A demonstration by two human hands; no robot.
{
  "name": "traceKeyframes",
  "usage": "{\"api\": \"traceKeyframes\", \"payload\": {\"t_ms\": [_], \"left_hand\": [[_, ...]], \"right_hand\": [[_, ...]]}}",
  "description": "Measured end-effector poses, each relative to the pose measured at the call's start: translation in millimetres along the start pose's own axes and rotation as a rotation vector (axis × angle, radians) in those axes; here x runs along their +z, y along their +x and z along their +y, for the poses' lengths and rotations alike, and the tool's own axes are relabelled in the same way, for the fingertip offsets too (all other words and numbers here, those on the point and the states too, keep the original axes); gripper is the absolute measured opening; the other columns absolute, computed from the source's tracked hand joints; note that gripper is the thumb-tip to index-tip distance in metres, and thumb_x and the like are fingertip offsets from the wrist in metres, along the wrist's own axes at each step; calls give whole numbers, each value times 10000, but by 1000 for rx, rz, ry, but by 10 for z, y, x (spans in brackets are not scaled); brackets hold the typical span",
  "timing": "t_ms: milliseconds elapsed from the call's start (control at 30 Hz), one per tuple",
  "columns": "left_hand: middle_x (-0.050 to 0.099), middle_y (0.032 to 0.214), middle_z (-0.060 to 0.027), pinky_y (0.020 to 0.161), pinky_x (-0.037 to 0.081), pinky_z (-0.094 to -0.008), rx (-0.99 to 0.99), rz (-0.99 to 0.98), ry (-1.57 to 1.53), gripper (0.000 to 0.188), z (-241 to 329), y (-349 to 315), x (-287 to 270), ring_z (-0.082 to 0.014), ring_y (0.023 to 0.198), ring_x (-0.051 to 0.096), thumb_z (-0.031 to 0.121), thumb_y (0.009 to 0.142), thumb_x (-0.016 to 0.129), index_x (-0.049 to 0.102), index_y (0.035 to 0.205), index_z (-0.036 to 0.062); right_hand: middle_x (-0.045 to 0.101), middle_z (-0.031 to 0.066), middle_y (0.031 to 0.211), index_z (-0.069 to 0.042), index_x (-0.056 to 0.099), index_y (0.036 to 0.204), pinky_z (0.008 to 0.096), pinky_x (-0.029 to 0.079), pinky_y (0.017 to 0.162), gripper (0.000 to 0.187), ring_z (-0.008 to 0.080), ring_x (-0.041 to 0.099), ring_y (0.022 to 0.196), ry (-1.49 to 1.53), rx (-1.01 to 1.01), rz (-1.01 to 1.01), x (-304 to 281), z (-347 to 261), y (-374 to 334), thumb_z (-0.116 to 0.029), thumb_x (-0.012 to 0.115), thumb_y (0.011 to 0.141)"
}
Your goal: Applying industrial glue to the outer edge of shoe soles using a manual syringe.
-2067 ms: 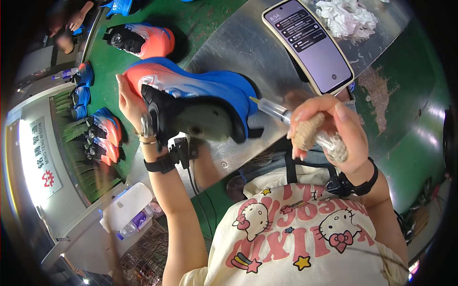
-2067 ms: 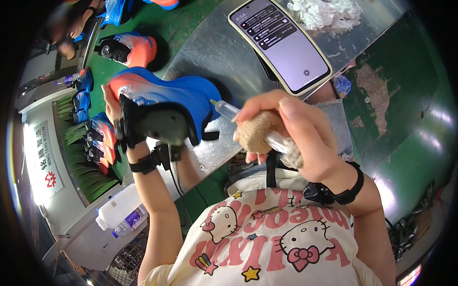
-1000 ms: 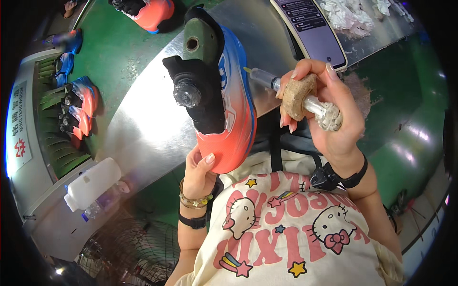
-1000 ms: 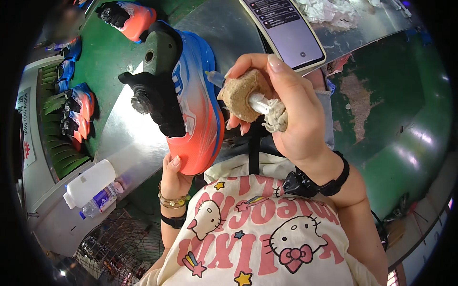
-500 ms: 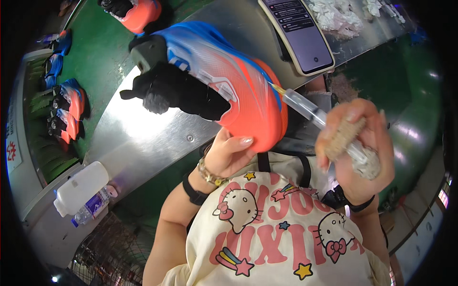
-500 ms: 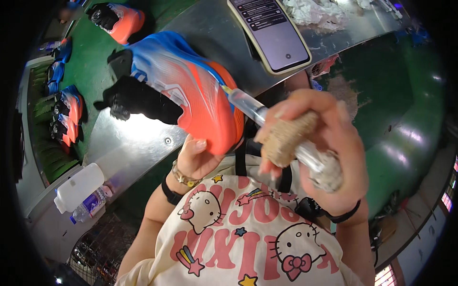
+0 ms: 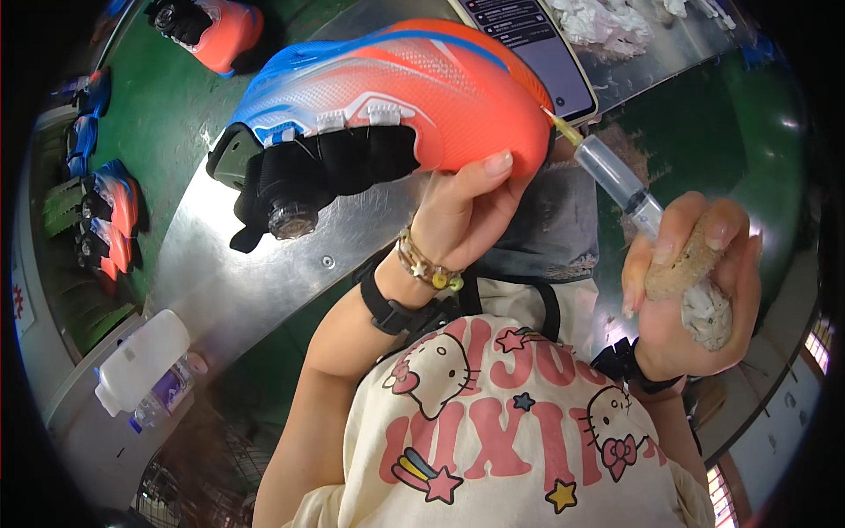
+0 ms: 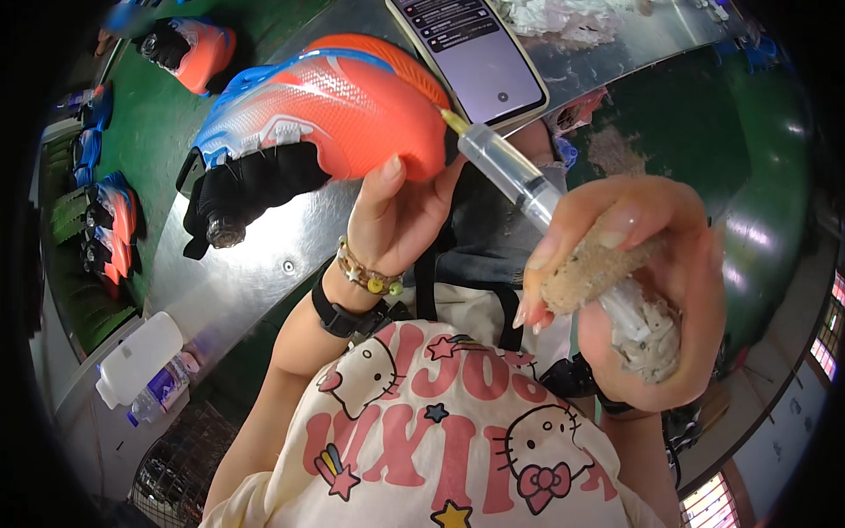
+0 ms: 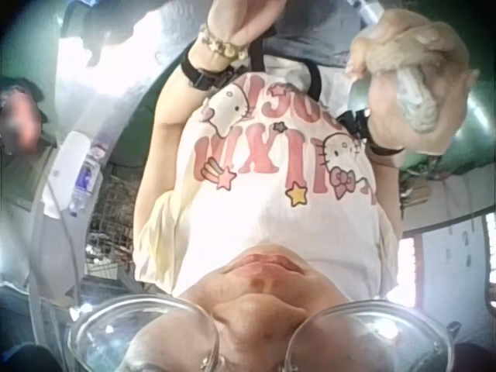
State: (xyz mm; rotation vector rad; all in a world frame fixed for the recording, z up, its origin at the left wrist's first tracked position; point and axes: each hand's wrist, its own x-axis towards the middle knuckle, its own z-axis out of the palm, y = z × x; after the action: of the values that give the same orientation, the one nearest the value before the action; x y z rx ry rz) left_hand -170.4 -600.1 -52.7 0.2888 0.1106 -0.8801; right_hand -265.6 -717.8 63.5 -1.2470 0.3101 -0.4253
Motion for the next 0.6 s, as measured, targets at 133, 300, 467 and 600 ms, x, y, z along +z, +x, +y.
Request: {"api": "traceKeyframes", "payload": {"t_ms": [133, 300, 467, 600], "left_hand": [[480, 1167, -53, 1013, 309, -359, 31, -41, 30, 426, -12, 119, -44, -215, 1130, 429, 121, 757, 620, 434, 1136, 64], [515, 1114, -67, 980, 355, -332, 75, -53, 1, 374, -25, 293, 35, -243, 1122, 437, 129, 777, 602, 451, 1109, 45], [537, 1072, -76, 931, 410, -311, 154, 0, -23, 334, -3, 358, 229, -228, 1080, 474, 137, 785, 602, 472, 1074, 30], [565, 985, -34, 882, 451, -286, 117, 176, -81, 261, 125, 251, 513, -134, 927, 550, 105, 766, 626, 517, 992, 34]], "right_hand": [[433, 135, 791, -59, 402, 923, 260, 384, 412, 386, 206, 405, 444, -2, 25, -69, 16, -26, 7, -364, 167, 905], [443, 148, 841, -69, 406, 956, 298, 412, 465, 418, 229, 452, 496, 16, -24, -184, 1, 27, 11, -413, 176, 894], [453, 153, 859, -73, 407, 953, 326, 424, 503, 440, 228, 464, 516, -43, -81, -159, 78, 95, 41, -438, 171, 888], [452, 161, 871, -81, 405, 945, 339, 438, 537, 415, 234, 472, 540, -65, -114, -222, 119, 166, 50, -429, 185, 896]]}}
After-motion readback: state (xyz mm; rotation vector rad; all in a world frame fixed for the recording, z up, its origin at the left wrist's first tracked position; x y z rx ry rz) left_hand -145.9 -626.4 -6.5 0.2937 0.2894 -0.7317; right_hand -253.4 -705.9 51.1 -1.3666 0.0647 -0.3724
